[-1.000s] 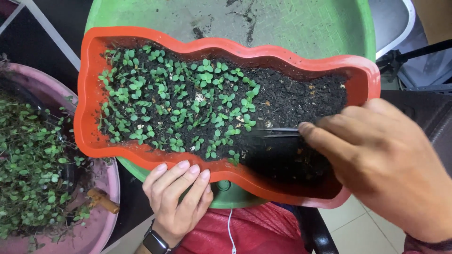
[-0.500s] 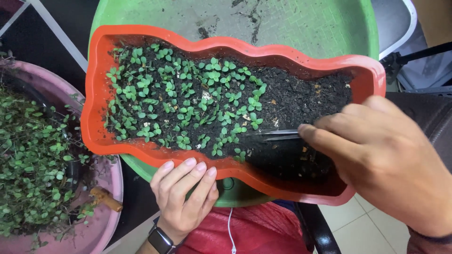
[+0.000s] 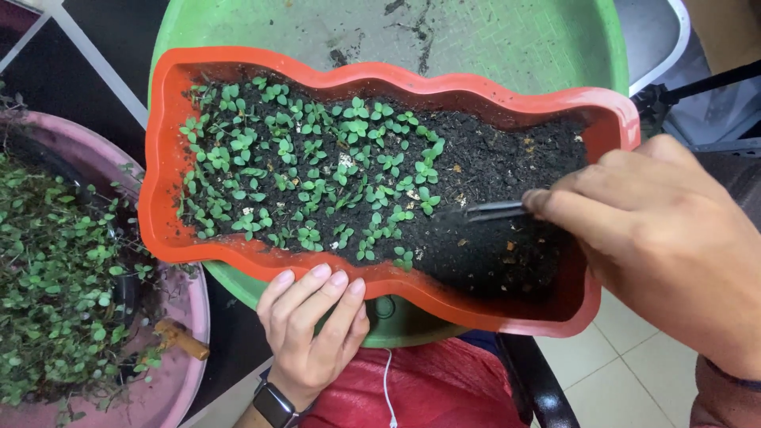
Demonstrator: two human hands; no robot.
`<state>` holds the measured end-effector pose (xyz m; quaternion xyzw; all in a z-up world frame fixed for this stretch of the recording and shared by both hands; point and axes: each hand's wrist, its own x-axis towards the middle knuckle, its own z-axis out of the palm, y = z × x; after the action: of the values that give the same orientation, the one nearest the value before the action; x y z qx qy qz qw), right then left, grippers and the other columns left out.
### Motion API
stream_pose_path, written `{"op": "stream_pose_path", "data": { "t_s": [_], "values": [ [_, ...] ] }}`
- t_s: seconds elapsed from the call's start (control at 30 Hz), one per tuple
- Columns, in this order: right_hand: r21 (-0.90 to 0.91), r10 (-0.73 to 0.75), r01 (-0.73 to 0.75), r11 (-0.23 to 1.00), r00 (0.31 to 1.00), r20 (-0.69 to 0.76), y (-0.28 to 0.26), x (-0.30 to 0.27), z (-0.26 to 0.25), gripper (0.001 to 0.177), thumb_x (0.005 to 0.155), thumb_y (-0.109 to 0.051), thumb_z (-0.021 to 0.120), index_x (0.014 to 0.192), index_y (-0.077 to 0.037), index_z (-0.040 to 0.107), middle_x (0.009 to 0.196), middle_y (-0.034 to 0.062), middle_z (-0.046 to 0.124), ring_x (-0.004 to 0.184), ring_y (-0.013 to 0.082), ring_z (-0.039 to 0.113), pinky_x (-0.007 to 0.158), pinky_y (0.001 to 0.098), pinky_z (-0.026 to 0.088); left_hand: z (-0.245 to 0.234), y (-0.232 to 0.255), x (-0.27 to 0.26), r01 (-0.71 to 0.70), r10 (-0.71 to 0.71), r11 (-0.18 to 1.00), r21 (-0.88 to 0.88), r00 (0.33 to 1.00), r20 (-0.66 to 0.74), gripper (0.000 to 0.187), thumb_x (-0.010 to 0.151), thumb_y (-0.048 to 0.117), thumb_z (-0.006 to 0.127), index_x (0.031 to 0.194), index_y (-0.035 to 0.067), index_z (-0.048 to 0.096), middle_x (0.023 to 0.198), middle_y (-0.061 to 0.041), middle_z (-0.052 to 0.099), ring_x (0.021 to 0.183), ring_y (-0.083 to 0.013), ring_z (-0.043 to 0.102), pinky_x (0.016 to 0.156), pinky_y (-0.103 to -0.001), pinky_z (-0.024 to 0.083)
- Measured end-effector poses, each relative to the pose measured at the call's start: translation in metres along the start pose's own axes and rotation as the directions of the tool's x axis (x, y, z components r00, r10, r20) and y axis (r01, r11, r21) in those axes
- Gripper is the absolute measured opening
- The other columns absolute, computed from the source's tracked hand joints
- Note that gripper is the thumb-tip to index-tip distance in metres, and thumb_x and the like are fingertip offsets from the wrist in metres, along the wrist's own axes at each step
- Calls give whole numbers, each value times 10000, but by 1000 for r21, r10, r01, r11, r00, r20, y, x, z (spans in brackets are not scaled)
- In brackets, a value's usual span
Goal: The person uses tweezers to pick small seedlings from a larger pot and places them into a red wavy-edged planter filled with soil. They also use scissors to trim stems from the source plant and continue transplanting seedlings into the planter throughout the clip.
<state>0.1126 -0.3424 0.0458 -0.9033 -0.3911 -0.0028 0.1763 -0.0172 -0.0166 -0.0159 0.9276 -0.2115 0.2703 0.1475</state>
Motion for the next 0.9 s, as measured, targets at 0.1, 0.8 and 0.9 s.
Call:
{"op": "stream_pose_path", "data": {
  "t_s": [0.1, 0.8, 0.9],
  "values": [
    [-3, 24, -24, 1000, 1000, -11, 1, -3, 0, 211, 1029, -11, 571, 1185, -125, 656, 1053, 9, 712, 866, 286, 640, 753, 437, 365, 1, 0, 1, -4, 4, 1000, 0, 1000, -13, 156, 1005, 201, 659, 1109, 125, 747, 1146, -48, 678, 1116, -246, 667, 1055, -468, 476],
    [941, 754, -209, 265, 654, -67, 53, -7, 5, 59, 1056, 43, 598, 1083, -9, 592, 945, 152, 661, 848, 214, 720, 820, 224, 636, -3, -1, 1, -32, 32, 999, -15, 999, 11, 225, 1008, 214, 659, 1165, 72, 733, 1186, -93, 671, 1167, -274, 650, 1092, -495, 461],
    [974, 783, -126, 186, 618, -70, 51, -10, 2, 111, 1015, 73, 578, 1037, -36, 587, 919, 122, 650, 853, 204, 753, 768, 220, 654, -3, -2, -1, -39, 40, 999, -13, 999, 18, 232, 1006, 216, 667, 1175, 73, 736, 1208, -90, 664, 1185, -270, 639, 1105, -490, 451]
  ]
}}
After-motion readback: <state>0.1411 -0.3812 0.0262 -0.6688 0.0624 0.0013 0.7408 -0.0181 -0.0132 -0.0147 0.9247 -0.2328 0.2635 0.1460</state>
